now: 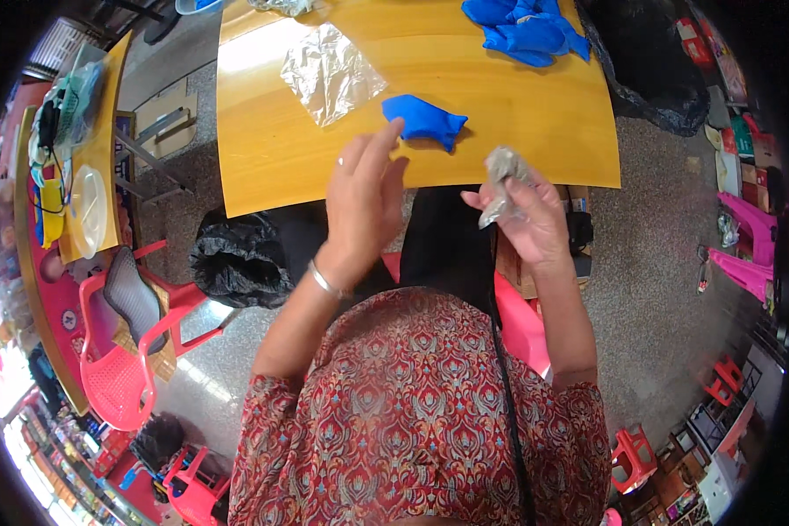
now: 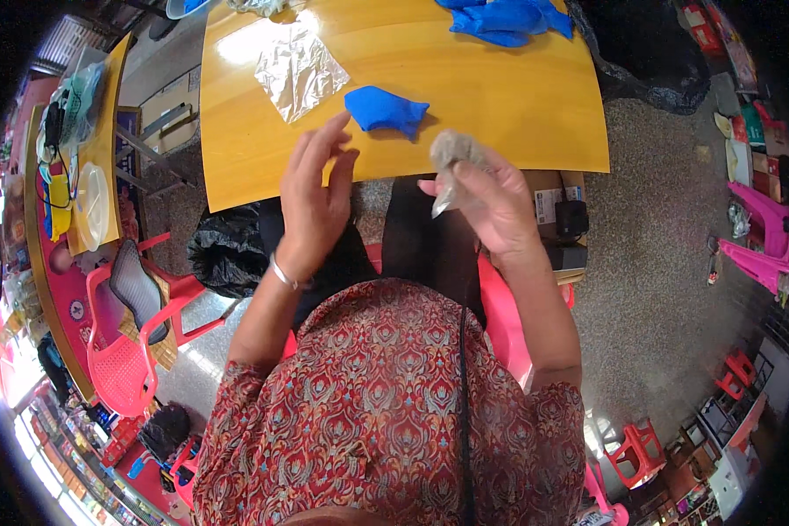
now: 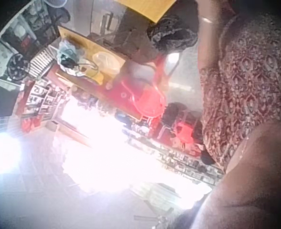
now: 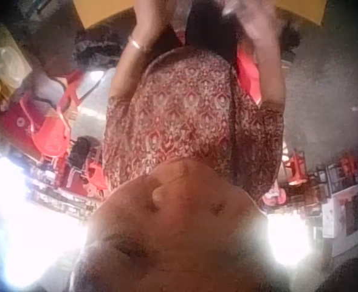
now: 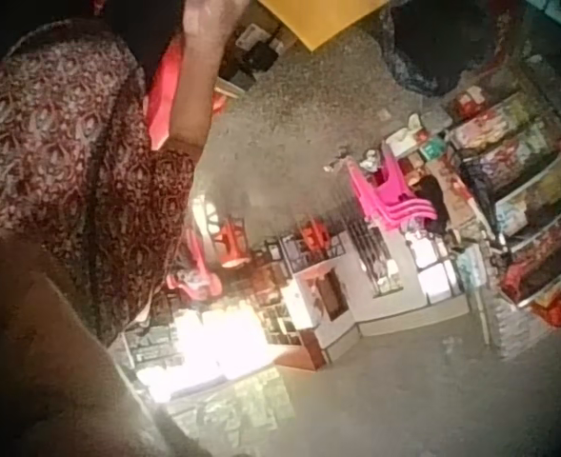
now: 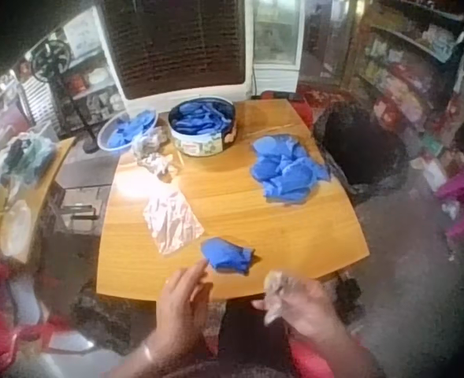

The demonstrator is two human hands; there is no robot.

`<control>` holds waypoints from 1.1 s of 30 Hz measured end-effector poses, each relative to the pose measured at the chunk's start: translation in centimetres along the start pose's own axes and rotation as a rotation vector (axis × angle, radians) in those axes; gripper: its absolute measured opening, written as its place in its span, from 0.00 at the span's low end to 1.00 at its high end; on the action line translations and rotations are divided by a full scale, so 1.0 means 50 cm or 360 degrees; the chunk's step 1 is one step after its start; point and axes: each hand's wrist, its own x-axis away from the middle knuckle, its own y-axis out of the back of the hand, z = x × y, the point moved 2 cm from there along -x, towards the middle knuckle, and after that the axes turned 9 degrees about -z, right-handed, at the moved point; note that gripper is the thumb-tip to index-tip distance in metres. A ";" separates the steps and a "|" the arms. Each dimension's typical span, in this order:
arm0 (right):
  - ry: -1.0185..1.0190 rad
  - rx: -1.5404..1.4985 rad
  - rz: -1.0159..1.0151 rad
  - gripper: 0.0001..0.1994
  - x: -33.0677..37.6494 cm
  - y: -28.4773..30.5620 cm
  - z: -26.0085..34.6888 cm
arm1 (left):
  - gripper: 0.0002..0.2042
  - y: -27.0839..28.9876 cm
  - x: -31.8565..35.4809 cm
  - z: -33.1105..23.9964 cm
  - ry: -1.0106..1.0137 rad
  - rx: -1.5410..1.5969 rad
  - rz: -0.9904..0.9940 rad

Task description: The person sits at a table and wraps small, irregular objects in clear plastic bags. They pick up a blue cloth, place an object inside, and fold the cloth around it. The person then places the wrapped item into a clear plastic bag and seals it. This process is repeated with multiple items throughout the video.

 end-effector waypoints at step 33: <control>0.0530 0.0769 -0.0230 0.29 -0.073 -0.084 0.009 | 0.06 -0.033 -0.007 0.050 0.1095 0.1448 -0.0099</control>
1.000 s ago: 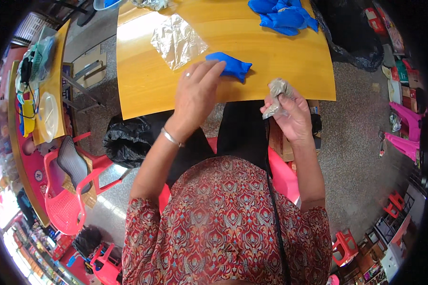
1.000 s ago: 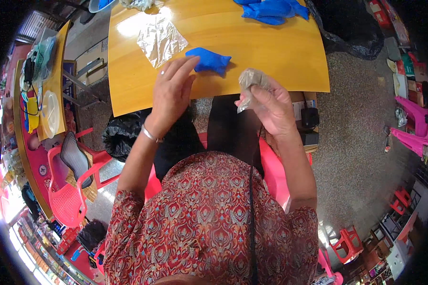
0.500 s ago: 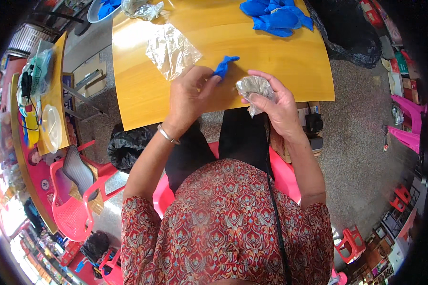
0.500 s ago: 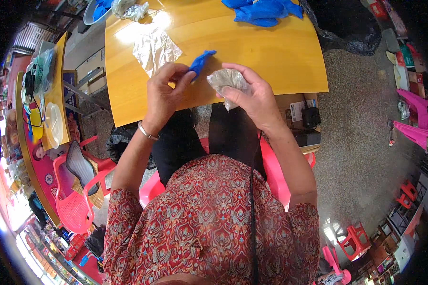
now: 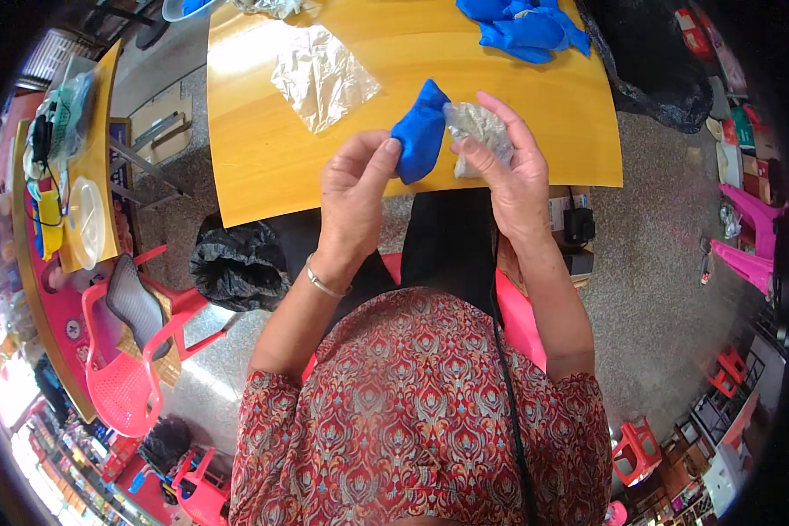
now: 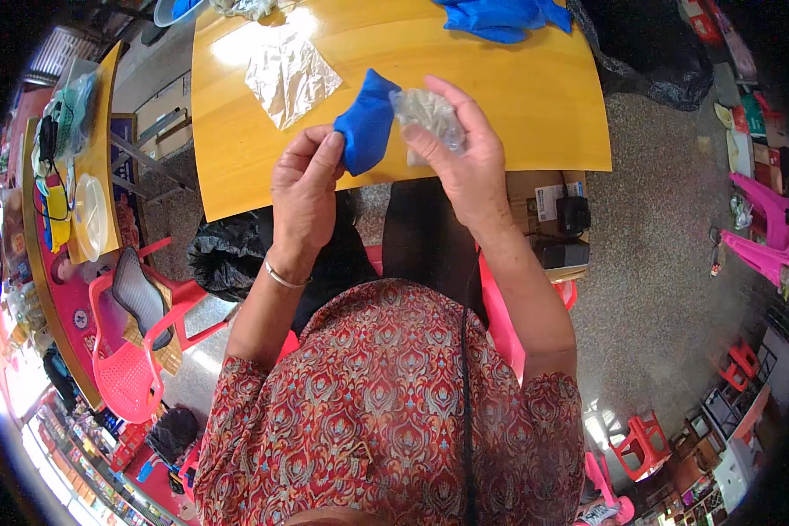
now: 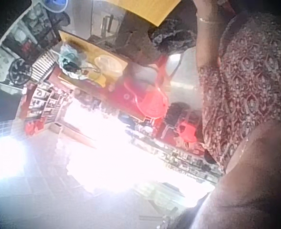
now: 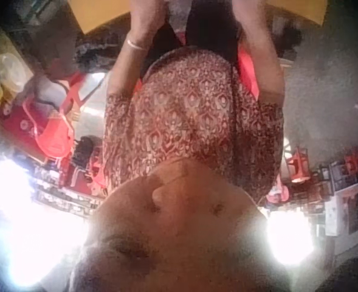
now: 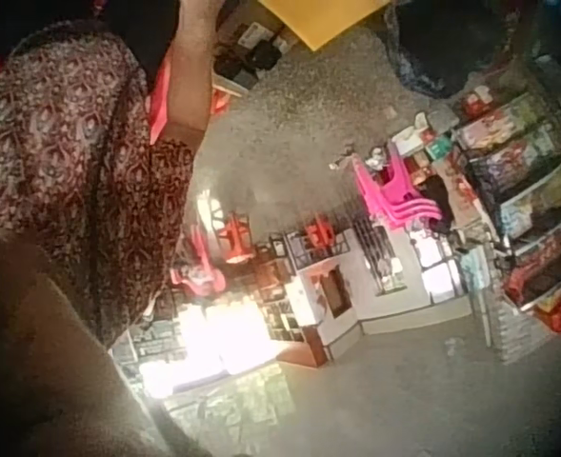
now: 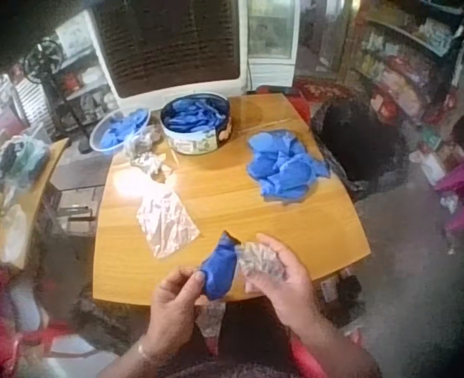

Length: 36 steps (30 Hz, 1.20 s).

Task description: The person sits at a table and wraps small, irregular objects in clear plastic bags. They pick up a blue cloth, place an object inside, and fold the cloth around it. The person then places the wrapped item into a clear plastic bag and seals it. This process is repeated with multiple items throughout the video.

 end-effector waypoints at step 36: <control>-0.0202 -0.0367 0.0197 0.19 0.022 -0.047 0.007 | 0.07 -0.010 0.076 -0.054 0.0124 0.0490 0.0039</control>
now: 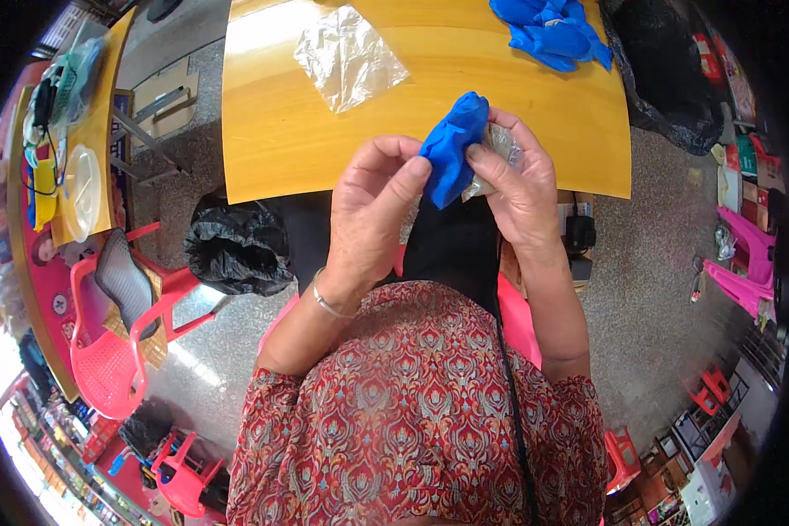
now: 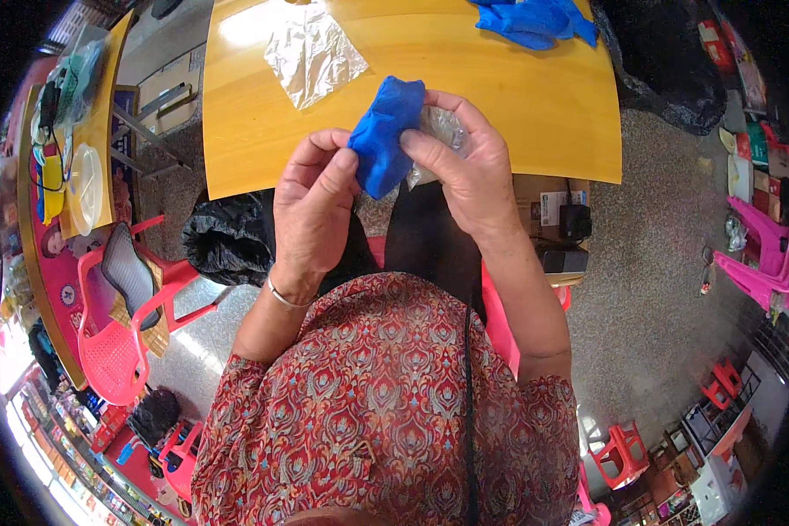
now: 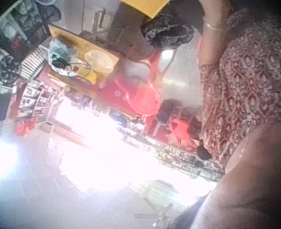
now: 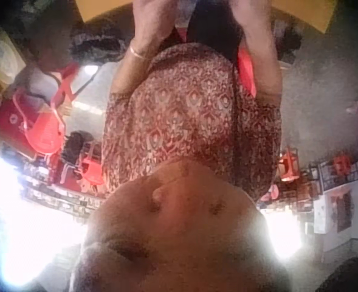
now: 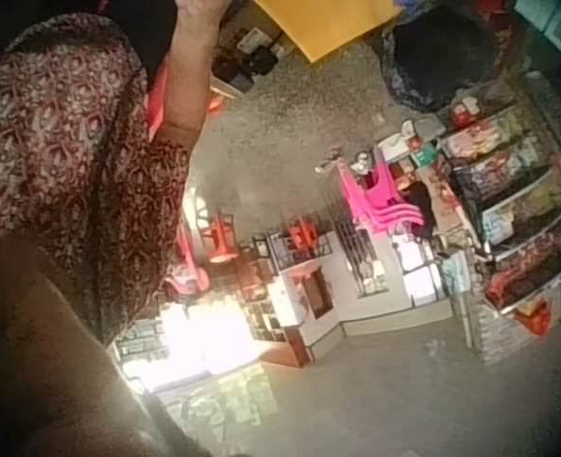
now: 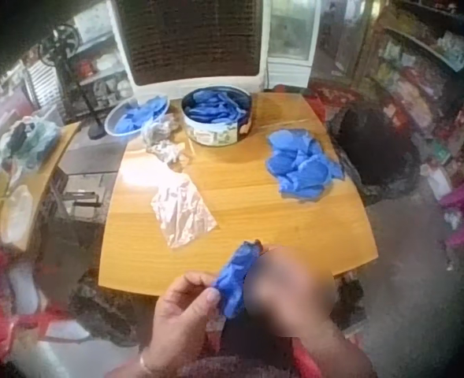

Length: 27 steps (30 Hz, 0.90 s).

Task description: The person sits at a table and wraps small, irregular objects in clear plastic bags. They pick up a blue cloth, place an object inside, and fold the cloth around it. The person then places the wrapped item into a clear plastic bag and seals it. This process is repeated with multiple items throughout the video.

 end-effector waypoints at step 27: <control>0.0313 0.0647 0.0046 0.13 0.027 -0.030 0.001 | 0.04 0.005 -0.053 0.023 -0.0985 -0.1333 -0.0243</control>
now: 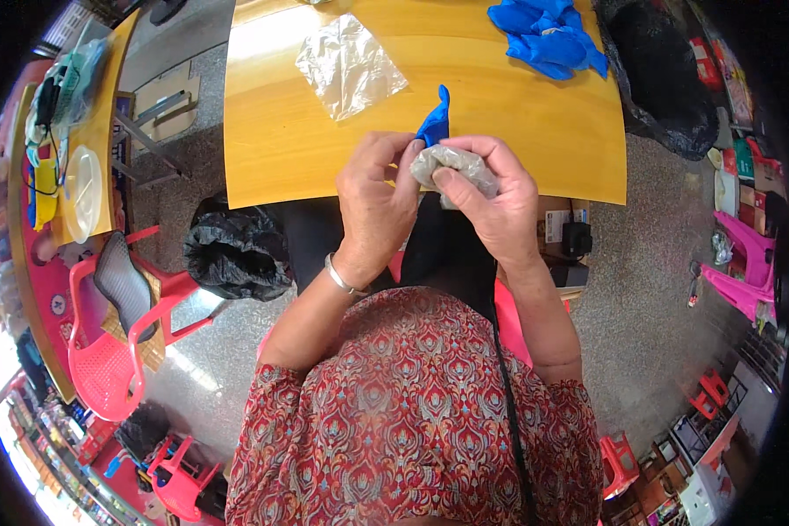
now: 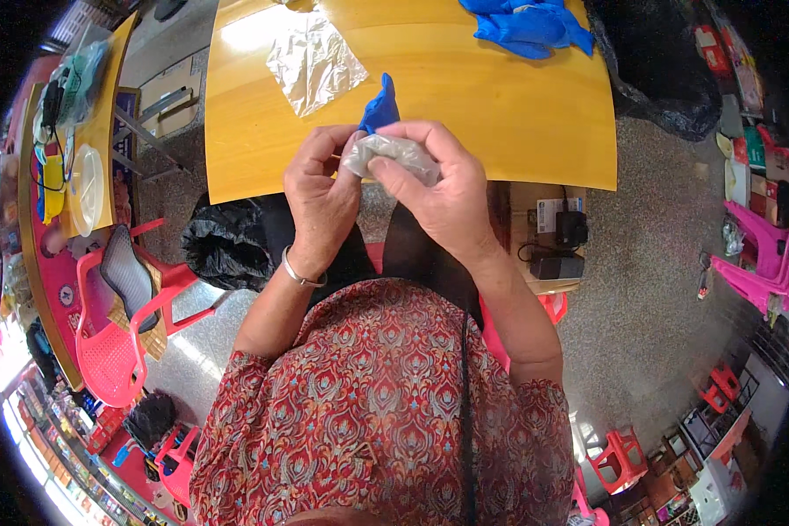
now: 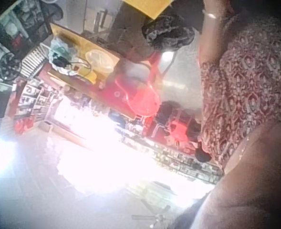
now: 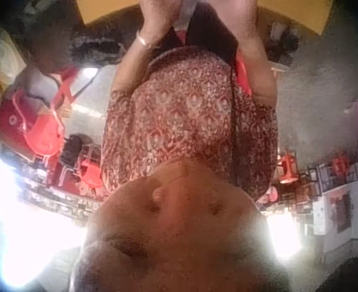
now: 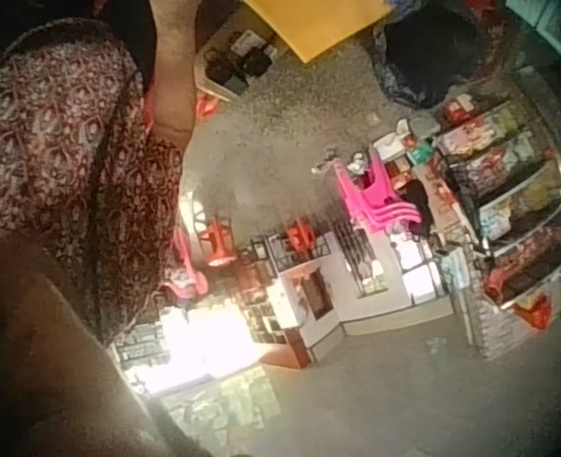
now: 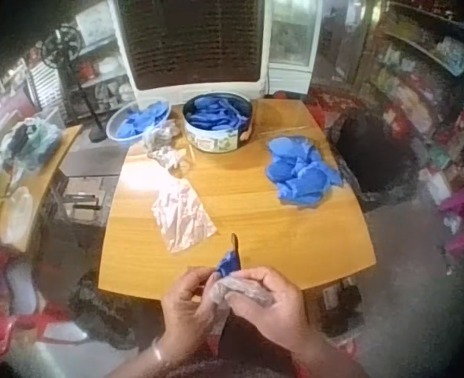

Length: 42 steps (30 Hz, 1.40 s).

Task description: The person sits at a table and wraps small, irregular objects in clear plastic bags. They pick up a blue cloth, place an object inside, and fold the cloth around it. The person then places the wrapped item into a clear plastic bag and seals it. This process is repeated with multiple items throughout the video.

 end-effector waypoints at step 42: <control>0.1175 0.0916 -0.0077 0.14 -0.016 0.010 -0.005 | 0.03 -0.023 0.029 0.016 0.0214 0.0358 -0.0062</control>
